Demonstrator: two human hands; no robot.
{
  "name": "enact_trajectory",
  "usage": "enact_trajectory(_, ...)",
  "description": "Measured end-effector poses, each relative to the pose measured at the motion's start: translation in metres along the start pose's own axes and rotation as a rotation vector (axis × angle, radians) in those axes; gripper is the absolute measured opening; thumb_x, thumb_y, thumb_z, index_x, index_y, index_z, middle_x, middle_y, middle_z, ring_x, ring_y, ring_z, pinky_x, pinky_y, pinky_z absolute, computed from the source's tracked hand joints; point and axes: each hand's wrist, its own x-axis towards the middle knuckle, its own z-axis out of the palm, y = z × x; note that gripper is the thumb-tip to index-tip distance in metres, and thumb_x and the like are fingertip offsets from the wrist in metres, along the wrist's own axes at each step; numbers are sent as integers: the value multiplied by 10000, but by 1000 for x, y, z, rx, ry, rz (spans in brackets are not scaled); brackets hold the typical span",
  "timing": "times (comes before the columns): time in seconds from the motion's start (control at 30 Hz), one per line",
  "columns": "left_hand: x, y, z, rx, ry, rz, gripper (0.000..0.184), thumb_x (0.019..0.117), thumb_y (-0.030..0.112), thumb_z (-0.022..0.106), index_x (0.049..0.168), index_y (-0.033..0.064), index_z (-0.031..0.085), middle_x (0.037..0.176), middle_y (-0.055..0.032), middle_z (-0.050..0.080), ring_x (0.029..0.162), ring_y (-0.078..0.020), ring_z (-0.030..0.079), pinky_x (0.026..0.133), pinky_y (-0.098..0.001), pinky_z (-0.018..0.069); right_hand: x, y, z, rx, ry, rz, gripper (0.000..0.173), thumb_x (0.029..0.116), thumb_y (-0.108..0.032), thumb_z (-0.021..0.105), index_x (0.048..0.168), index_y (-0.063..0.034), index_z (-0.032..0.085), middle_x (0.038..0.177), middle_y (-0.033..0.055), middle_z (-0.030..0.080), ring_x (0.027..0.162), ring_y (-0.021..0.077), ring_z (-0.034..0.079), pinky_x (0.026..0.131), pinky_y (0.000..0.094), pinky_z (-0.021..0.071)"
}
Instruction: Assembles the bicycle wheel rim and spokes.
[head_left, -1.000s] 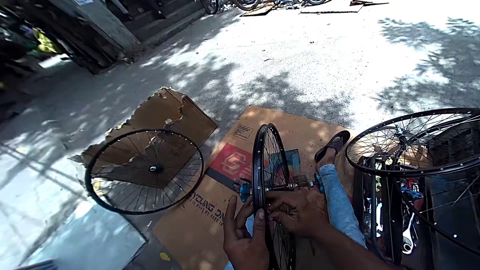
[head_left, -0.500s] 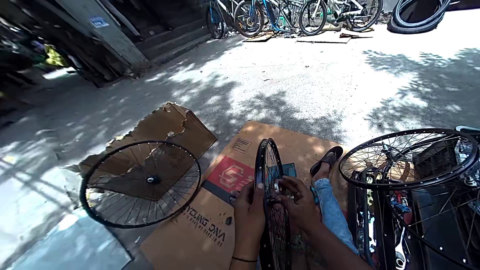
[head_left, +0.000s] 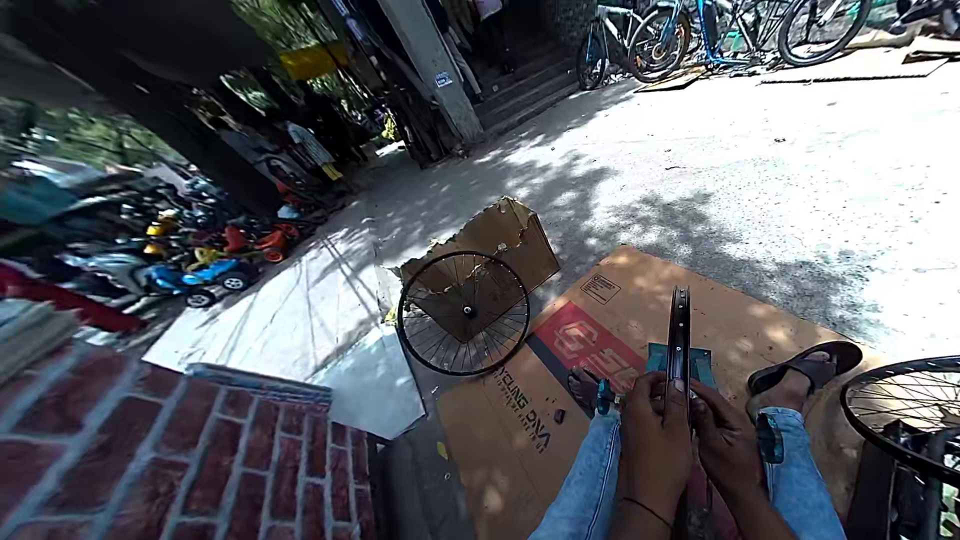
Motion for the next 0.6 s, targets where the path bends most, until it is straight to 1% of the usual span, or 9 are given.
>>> enact_trajectory(0.07, 1, -2, 0, -2, 5, -8, 376, 1039, 329, 561, 1282, 55, 646, 1123, -86, 707, 958, -153, 696, 881, -361, 581, 1, 0, -3, -7, -33, 14, 305, 1061, -220, 537, 1182, -15, 727, 1170, 70, 733, 995, 120, 710, 874, 268, 602)
enact_trajectory(0.13, 0, -6, -3, 7, 18, -21, 418, 1032, 365, 561, 1317, 66, 628, 1215, -110, 680, 1069, -197, 674, 952, -414, 555, 1, -3, -5, -32, -82, 67, 314, 1059, -230, 528, 1197, -16, 712, 1176, 51, 726, 1014, 98, 700, 891, 249, 591)
enact_trajectory(0.23, -2, -7, -3, 34, 21, -10, 466, 1031, 401, 550, 1365, 81, 605, 1295, -145, 628, 1161, -253, 625, 1007, -458, 514, 1, -11, -3, -24, -97, 114, 336, 1072, -252, 495, 1219, -17, 685, 1116, -21, 723, 948, 23, 693, 841, 208, 600)
enact_trajectory(0.3, -2, -5, 1, 34, 10, 11, 466, 1034, 390, 541, 1376, 79, 597, 1323, -149, 625, 1198, -256, 620, 1033, -466, 506, 6, -17, -3, -10, -103, 83, 344, 1087, -300, 477, 1208, -58, 690, 1083, -66, 727, 937, 2, 693, 829, 195, 602)
enact_trajectory(0.33, -2, -5, 2, 39, 2, 14, 470, 1036, 394, 532, 1381, 81, 591, 1334, -143, 627, 1211, -250, 620, 1038, -471, 504, 9, -19, -3, 2, -115, 61, 355, 1091, -322, 465, 1212, -76, 691, 1080, -73, 725, 953, -1, 680, 851, 189, 582)
enact_trajectory(0.37, -3, -4, 3, 43, -4, 15, 477, 1038, 397, 526, 1390, 80, 583, 1331, -132, 634, 1210, -238, 623, 1037, -468, 505, 13, -22, -3, 11, -131, 47, 364, 1094, -338, 455, 1227, -87, 682, 1077, -80, 726, 964, -4, 676, 869, 186, 572)
enact_trajectory(0.47, -4, -4, 3, 21, -19, 20, 459, 1048, 362, 521, 1386, 56, 575, 1287, -118, 657, 1177, -210, 639, 1032, -441, 513, 21, -26, -3, 40, -193, 71, 372, 1096, -313, 445, 1267, -53, 651, 1073, -51, 729, 974, 20, 682, 890, 202, 571)
enact_trajectory(0.57, -4, -2, 1, 26, -18, 36, 406, 1044, 363, 525, 1269, 58, 670, 1192, -121, 681, 1098, -212, 655, 983, -440, 527, 31, -28, -2, 55, -216, 153, 327, 1067, -199, 423, 1258, -13, 612, 1043, -35, 713, 946, 20, 675, 878, 194, 565)
enact_trajectory(0.6, -5, -2, 1, 26, -21, 25, 407, 1041, 376, 528, 1245, 63, 688, 1178, -120, 676, 1078, -211, 654, 968, -439, 531, 33, -28, -2, 80, -218, 195, 301, 1045, -153, 415, 1244, -22, 598, 1017, -32, 708, 923, 28, 677, 855, 196, 569)
